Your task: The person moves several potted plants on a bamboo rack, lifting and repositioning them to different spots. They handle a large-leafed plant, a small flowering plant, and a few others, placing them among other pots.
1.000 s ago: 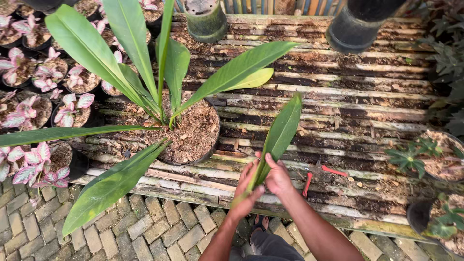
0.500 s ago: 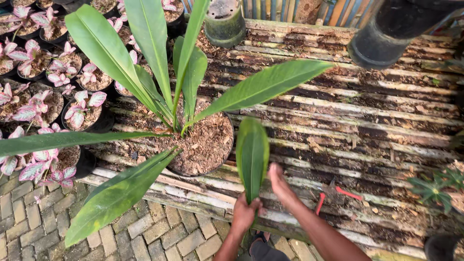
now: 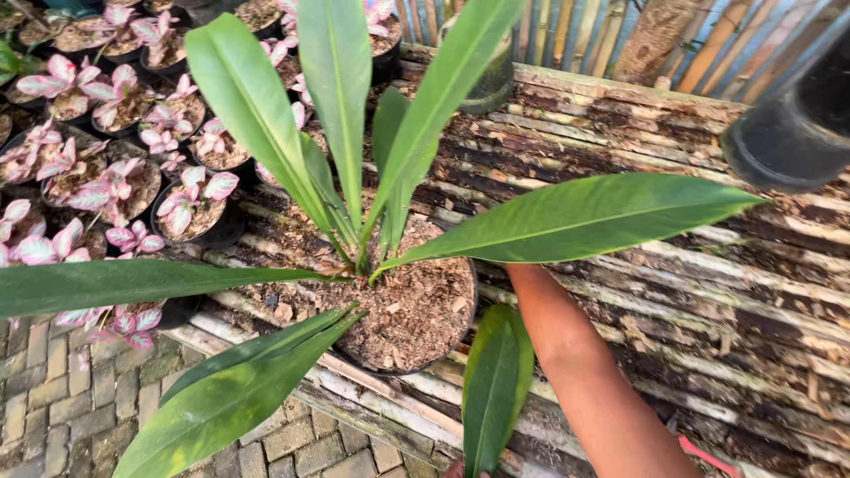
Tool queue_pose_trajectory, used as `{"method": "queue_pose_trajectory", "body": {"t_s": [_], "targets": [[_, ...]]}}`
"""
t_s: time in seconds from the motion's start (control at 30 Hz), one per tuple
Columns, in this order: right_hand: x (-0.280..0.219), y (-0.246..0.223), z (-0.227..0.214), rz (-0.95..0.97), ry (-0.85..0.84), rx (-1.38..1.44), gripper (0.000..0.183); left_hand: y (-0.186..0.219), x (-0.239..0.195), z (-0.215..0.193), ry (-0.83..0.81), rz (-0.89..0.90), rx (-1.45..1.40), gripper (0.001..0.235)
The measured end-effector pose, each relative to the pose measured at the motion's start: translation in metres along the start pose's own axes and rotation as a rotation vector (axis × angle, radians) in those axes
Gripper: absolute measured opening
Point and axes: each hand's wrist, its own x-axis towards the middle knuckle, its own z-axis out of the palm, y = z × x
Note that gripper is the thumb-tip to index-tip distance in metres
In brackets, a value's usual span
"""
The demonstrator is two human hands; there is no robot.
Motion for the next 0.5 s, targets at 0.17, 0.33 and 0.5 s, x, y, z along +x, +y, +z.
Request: {"method": "queue_pose_trajectory", "body": {"t_s": [0.17,0.33,0.5], "targets": [[-0.064,-0.003,-0.056,0.093,0.165,-0.028,0.023,-0.039,-0.028,-0.029,-0.059,-0.06,0.005,0.037],[-0.202,-0.043,-0.211,0.049,0.679,0.59,0.034,-0.062,-0.054,-0.091,-0.16,-0.011,0.007,0.041],[-0.337,-0.131,-0.305,0.086,0.443,0.634,0.013,-0.075,-0.158,-0.189,-0.341,-0.021,-0.119,0.04]]}}
